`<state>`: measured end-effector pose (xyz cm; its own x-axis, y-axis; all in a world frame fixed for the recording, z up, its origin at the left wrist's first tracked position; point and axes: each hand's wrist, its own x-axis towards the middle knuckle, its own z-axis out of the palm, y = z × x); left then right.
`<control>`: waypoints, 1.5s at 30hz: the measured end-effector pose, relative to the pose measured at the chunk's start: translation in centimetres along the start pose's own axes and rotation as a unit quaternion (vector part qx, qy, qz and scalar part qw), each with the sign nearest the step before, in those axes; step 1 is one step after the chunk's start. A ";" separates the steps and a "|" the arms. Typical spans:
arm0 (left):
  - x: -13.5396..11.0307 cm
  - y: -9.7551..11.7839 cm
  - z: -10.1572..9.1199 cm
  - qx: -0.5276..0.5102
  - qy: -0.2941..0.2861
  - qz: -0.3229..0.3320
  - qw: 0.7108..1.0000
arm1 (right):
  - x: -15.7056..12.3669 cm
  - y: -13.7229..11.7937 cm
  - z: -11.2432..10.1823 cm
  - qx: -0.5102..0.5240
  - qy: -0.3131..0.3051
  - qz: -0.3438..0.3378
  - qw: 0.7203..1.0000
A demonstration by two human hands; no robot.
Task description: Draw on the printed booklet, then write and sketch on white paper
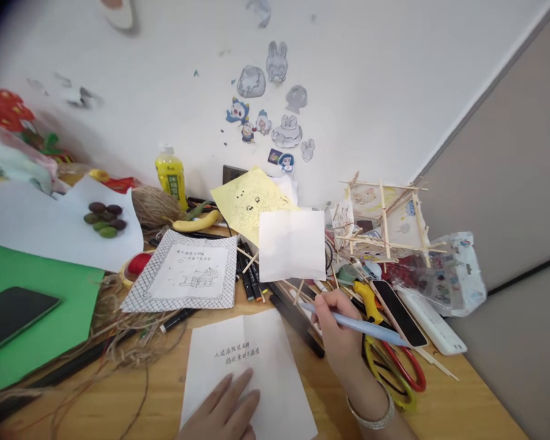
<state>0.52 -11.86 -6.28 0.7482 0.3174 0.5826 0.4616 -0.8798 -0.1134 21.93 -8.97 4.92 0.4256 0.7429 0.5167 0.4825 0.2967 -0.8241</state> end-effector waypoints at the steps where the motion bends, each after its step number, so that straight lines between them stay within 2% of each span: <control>1: 0.0 -0.3 0.2 -0.007 0.016 0.014 1.000 | 0.1 0.1 -0.3 -0.013 -0.009 0.002 1.000; 3: 0.3 -1.2 -0.1 -0.017 0.059 0.029 0.998 | 0.5 0.5 -0.6 -0.023 -0.007 0.004 1.000; 5: 1.4 -2.4 -1.5 -0.040 0.080 0.019 0.996 | 0.9 1.1 -0.6 -0.014 0.006 0.012 1.000; 6: 2.2 -3.1 -2.5 -0.064 0.052 -0.016 0.996 | 1.2 1.4 -0.5 -0.002 0.004 0.021 1.000; 7: 3.1 -3.8 -3.5 -0.095 -0.017 -0.078 0.992 | 1.4 1.7 -0.4 0.015 -0.006 0.033 0.999; 9: 5.0 -5.4 -5.5 -0.133 -0.165 -0.230 0.950 | 1.7 2.2 0.0 0.050 -0.021 0.057 0.997; 10: 5.8 -6.3 -6.1 -0.127 -0.191 -0.262 0.937 | 1.8 2.4 0.1 0.064 -0.028 0.072 0.995; 12: 7.0 -7.8 -6.6 -0.124 -0.219 -0.291 0.923 | 1.9 2.6 0.3 0.086 -0.033 0.091 0.992; 15: 7.7 -9.5 -6.1 -0.146 -0.268 -0.306 0.902 | 1.7 2.4 0.5 0.099 -0.042 0.083 0.991; 21: 8.7 -12.0 -5.3 -0.210 -0.359 -0.293 0.861 | 1.2 1.5 0.8 0.087 -0.058 0.035 0.994; 25: 8.9 -13.0 -6.0 -0.268 -0.340 -0.275 0.858 | 0.9 2.0 1.1 0.116 -0.118 0.030 0.986; 30: 8.2 -12.9 -5.8 -0.309 -0.259 -0.280 0.871 | 0.6 2.4 1.7 0.111 -0.175 -0.020 0.978; 34: 7.9 -12.9 -5.1 -0.336 -0.196 -0.293 0.873 | -0.2 2.3 2.2 0.179 -0.226 0.025 0.957; 38: 7.9 -13.7 -4.8 -0.386 -0.139 -0.310 0.858 | -0.4 2.6 2.7 0.241 -0.205 0.101 0.943; 42: 7.7 -14.3 -4.8 -0.461 -0.089 -0.334 0.817 | 0.6 2.6 2.6 0.258 -0.106 0.133 0.951; 45: 7.6 -14.1 -4.3 -0.510 -0.075 -0.346 0.784 | 1.1 2.2 2.1 0.285 -0.047 0.151 0.945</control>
<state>-2.38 1.46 3.21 0.5700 0.8141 0.1111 0.2178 -0.2802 0.9349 21.85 -6.23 3.24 0.3957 0.8873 0.2369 -0.1525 0.3179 -0.9358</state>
